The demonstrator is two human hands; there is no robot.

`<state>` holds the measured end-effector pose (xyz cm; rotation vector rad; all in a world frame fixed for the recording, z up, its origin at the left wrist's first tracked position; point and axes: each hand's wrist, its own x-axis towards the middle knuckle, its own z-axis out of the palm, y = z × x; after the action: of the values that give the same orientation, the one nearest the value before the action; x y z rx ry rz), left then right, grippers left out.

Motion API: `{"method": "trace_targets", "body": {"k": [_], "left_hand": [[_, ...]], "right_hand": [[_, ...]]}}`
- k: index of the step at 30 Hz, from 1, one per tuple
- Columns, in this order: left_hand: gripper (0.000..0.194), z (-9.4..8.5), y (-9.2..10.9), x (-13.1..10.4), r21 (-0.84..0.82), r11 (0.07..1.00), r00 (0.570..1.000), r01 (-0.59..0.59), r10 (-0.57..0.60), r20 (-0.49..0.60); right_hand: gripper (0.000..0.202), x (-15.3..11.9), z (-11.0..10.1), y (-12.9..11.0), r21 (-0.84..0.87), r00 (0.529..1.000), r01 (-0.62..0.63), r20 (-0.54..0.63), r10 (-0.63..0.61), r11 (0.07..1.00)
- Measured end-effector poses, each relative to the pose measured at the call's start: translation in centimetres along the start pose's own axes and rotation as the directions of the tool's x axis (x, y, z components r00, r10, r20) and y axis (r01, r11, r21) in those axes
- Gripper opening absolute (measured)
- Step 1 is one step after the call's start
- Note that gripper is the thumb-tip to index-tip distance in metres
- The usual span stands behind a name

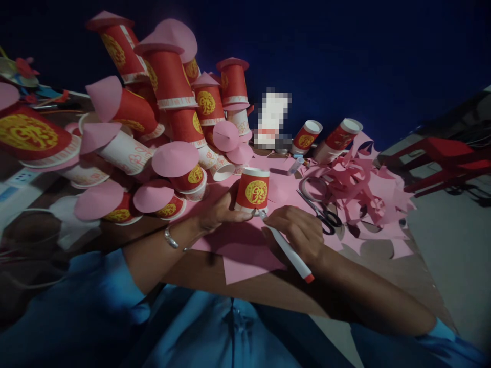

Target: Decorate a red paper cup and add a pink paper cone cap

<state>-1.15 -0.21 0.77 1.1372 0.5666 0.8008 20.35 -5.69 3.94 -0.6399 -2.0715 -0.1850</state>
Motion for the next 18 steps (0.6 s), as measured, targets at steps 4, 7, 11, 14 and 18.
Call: {"method": "trace_targets", "body": {"k": [4,7,11,14,18], "left_hand": [[0.093,-0.05,-0.08,-0.01,0.013,1.000,1.000,-0.004,0.004,0.014],[0.093,-0.06,-0.15,-0.01,0.009,1.000,1.000,-0.003,0.003,0.016],[0.094,-0.01,-0.15,0.01,0.026,1.000,1.000,0.007,-0.007,0.000],[0.094,0.08,-0.06,-0.02,0.051,0.999,1.000,0.018,-0.017,-0.011],[0.094,0.19,0.04,-0.10,0.062,0.997,0.999,0.042,-0.042,-0.009]], "right_hand": [[0.019,0.05,0.10,-0.02,-0.019,1.000,0.010,-0.003,-0.010,1.000],[0.018,0.13,0.07,-0.08,-0.028,1.000,0.007,0.020,-0.007,1.000],[0.016,0.13,0.06,-0.09,-0.019,1.000,0.021,0.021,-0.021,1.000],[0.015,0.10,0.10,-0.06,-0.017,0.999,0.028,0.025,-0.027,0.999],[0.014,0.18,0.09,0.03,-0.047,0.999,0.033,0.012,-0.032,0.998]]}}
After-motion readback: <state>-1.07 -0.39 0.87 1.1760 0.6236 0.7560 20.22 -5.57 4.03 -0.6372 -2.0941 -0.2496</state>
